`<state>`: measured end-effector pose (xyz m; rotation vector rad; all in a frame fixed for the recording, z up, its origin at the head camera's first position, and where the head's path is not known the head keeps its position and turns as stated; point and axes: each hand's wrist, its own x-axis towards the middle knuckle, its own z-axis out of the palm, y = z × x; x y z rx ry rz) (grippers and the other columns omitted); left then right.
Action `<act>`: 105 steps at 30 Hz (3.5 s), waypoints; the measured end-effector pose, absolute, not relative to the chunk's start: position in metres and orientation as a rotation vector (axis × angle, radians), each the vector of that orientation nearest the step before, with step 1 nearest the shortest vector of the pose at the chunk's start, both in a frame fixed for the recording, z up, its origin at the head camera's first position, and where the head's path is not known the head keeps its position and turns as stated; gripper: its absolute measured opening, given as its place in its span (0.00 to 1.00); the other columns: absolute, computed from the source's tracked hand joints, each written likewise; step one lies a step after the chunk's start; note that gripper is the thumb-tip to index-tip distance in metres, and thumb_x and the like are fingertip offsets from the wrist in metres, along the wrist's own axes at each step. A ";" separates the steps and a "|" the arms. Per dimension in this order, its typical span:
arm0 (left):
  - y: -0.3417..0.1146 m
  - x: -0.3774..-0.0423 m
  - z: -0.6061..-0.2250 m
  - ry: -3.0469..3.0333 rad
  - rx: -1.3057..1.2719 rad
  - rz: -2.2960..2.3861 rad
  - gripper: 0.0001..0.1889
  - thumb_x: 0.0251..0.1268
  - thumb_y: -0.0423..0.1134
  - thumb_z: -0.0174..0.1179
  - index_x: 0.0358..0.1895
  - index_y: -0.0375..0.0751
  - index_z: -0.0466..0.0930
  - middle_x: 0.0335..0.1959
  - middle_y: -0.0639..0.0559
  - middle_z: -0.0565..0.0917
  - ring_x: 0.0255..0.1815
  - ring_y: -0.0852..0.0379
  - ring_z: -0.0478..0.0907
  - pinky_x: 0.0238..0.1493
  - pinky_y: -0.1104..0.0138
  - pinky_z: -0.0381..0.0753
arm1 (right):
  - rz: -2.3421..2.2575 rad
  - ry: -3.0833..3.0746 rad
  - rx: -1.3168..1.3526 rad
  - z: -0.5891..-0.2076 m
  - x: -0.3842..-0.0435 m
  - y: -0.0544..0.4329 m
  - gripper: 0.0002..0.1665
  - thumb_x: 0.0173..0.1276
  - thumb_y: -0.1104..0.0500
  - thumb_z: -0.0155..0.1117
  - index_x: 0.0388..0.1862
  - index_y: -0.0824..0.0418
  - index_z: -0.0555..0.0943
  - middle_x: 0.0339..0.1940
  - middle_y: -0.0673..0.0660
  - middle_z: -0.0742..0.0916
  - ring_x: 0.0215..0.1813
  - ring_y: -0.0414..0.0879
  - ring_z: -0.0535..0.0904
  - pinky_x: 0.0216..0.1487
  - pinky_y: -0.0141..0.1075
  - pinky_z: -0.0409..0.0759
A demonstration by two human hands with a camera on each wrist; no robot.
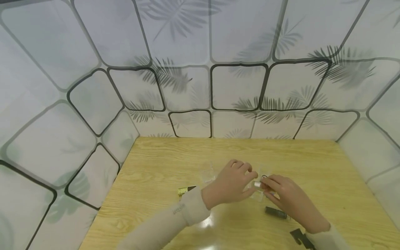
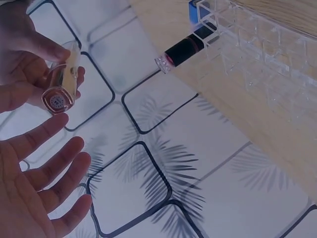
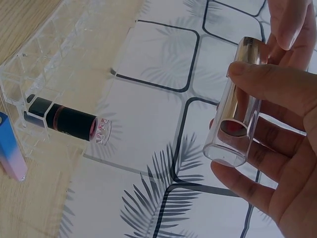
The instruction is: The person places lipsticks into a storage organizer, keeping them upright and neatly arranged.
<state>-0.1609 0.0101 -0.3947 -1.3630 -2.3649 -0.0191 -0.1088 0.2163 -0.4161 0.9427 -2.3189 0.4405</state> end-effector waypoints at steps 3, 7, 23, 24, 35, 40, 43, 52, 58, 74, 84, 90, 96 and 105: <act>0.014 -0.159 -0.397 -2.373 -1.377 0.015 0.18 0.63 0.59 0.51 0.49 0.56 0.75 0.45 0.60 0.77 0.46 0.61 0.76 0.56 0.64 0.72 | 0.438 -2.316 0.944 -0.415 -0.109 0.215 0.34 0.73 0.42 0.34 0.39 0.65 0.82 0.32 0.49 0.83 0.29 0.37 0.78 0.32 0.33 0.79; 0.018 -0.158 -0.401 -2.394 -1.384 0.041 0.20 0.62 0.61 0.52 0.50 0.56 0.75 0.47 0.60 0.77 0.48 0.61 0.76 0.58 0.64 0.71 | 0.434 -2.317 0.949 -0.414 -0.109 0.214 0.35 0.73 0.42 0.33 0.40 0.65 0.82 0.32 0.49 0.83 0.29 0.37 0.79 0.32 0.34 0.80; 0.021 -0.153 -0.401 -2.326 -1.338 0.022 0.16 0.61 0.57 0.56 0.49 0.57 0.79 0.46 0.62 0.79 0.47 0.63 0.77 0.58 0.66 0.72 | 0.466 -2.361 0.950 -0.412 -0.108 0.214 0.33 0.71 0.41 0.34 0.40 0.63 0.82 0.32 0.47 0.82 0.30 0.36 0.79 0.33 0.29 0.79; 0.020 -0.153 -0.401 -2.326 -1.335 0.014 0.16 0.61 0.57 0.56 0.48 0.57 0.80 0.46 0.62 0.79 0.48 0.63 0.77 0.58 0.66 0.72 | 0.459 -2.362 0.946 -0.412 -0.108 0.214 0.34 0.71 0.41 0.34 0.40 0.63 0.82 0.32 0.47 0.82 0.30 0.36 0.79 0.33 0.30 0.79; 0.017 -0.155 -0.411 -2.321 -1.316 -0.098 0.13 0.62 0.54 0.56 0.45 0.57 0.81 0.46 0.61 0.79 0.47 0.63 0.77 0.58 0.66 0.72 | 0.419 -2.391 0.926 -0.415 -0.109 0.219 0.32 0.71 0.40 0.37 0.41 0.61 0.82 0.31 0.46 0.81 0.29 0.35 0.76 0.31 0.33 0.79; 0.015 -0.155 -0.414 -2.313 -1.285 -0.127 0.12 0.62 0.54 0.56 0.43 0.56 0.80 0.45 0.60 0.80 0.46 0.63 0.78 0.56 0.67 0.72 | 0.459 -2.405 0.929 -0.413 -0.108 0.222 0.28 0.70 0.41 0.44 0.40 0.60 0.82 0.30 0.45 0.81 0.29 0.35 0.76 0.31 0.33 0.80; 0.015 -0.156 -0.417 -2.301 -1.267 -0.125 0.11 0.62 0.54 0.56 0.40 0.56 0.80 0.44 0.61 0.80 0.45 0.63 0.78 0.56 0.67 0.73 | 0.478 -2.395 0.921 -0.411 -0.108 0.222 0.28 0.70 0.40 0.45 0.39 0.61 0.82 0.31 0.47 0.83 0.31 0.37 0.78 0.32 0.33 0.80; 0.015 -0.156 -0.427 -2.347 -1.300 -0.145 0.12 0.62 0.55 0.56 0.42 0.55 0.80 0.45 0.60 0.80 0.46 0.63 0.78 0.58 0.66 0.72 | 0.562 -2.361 0.927 -0.408 -0.107 0.222 0.24 0.67 0.41 0.52 0.39 0.59 0.82 0.33 0.46 0.84 0.33 0.37 0.79 0.40 0.21 0.74; 0.016 -0.153 -0.429 -2.355 -1.322 -0.179 0.14 0.62 0.54 0.56 0.45 0.54 0.79 0.46 0.60 0.80 0.48 0.63 0.78 0.59 0.66 0.72 | 0.634 -2.343 0.944 -0.407 -0.108 0.218 0.28 0.68 0.38 0.45 0.39 0.59 0.82 0.34 0.44 0.83 0.34 0.35 0.79 0.43 0.18 0.73; 0.019 -0.147 -0.428 -2.341 -1.321 -0.359 0.18 0.62 0.56 0.56 0.45 0.47 0.79 0.45 0.57 0.80 0.45 0.63 0.79 0.56 0.68 0.74 | 0.784 -2.339 1.012 -0.406 -0.108 0.214 0.19 0.51 0.59 0.73 0.42 0.58 0.79 0.40 0.46 0.84 0.41 0.40 0.81 0.50 0.18 0.73; 0.019 -0.148 -0.427 -2.339 -1.318 -0.358 0.17 0.62 0.56 0.56 0.44 0.48 0.79 0.45 0.58 0.80 0.45 0.63 0.79 0.55 0.67 0.74 | 0.840 -2.350 1.007 -0.411 -0.109 0.215 0.20 0.47 0.63 0.74 0.41 0.61 0.79 0.39 0.48 0.84 0.41 0.40 0.81 0.52 0.16 0.71; 0.017 -0.150 -0.426 -2.383 -1.329 -0.331 0.18 0.63 0.56 0.55 0.47 0.49 0.79 0.46 0.57 0.80 0.46 0.62 0.79 0.56 0.66 0.74 | 0.830 -2.287 1.023 -0.410 -0.110 0.214 0.14 0.58 0.54 0.67 0.41 0.59 0.79 0.38 0.46 0.84 0.39 0.39 0.81 0.49 0.17 0.72; 0.009 -0.160 -0.434 -2.444 -1.258 -0.150 0.16 0.62 0.55 0.56 0.49 0.53 0.77 0.47 0.58 0.79 0.48 0.61 0.78 0.58 0.65 0.72 | 0.825 -2.331 0.988 -0.410 -0.110 0.216 0.20 0.46 0.63 0.75 0.39 0.58 0.79 0.37 0.43 0.83 0.37 0.36 0.80 0.47 0.19 0.75; -0.013 -0.200 -0.456 -2.441 -1.028 -0.054 0.13 0.61 0.49 0.58 0.46 0.51 0.78 0.43 0.57 0.80 0.43 0.60 0.79 0.53 0.64 0.76 | 0.801 -2.340 0.972 -0.411 -0.109 0.217 0.22 0.43 0.67 0.75 0.39 0.60 0.79 0.36 0.45 0.84 0.37 0.36 0.80 0.47 0.18 0.74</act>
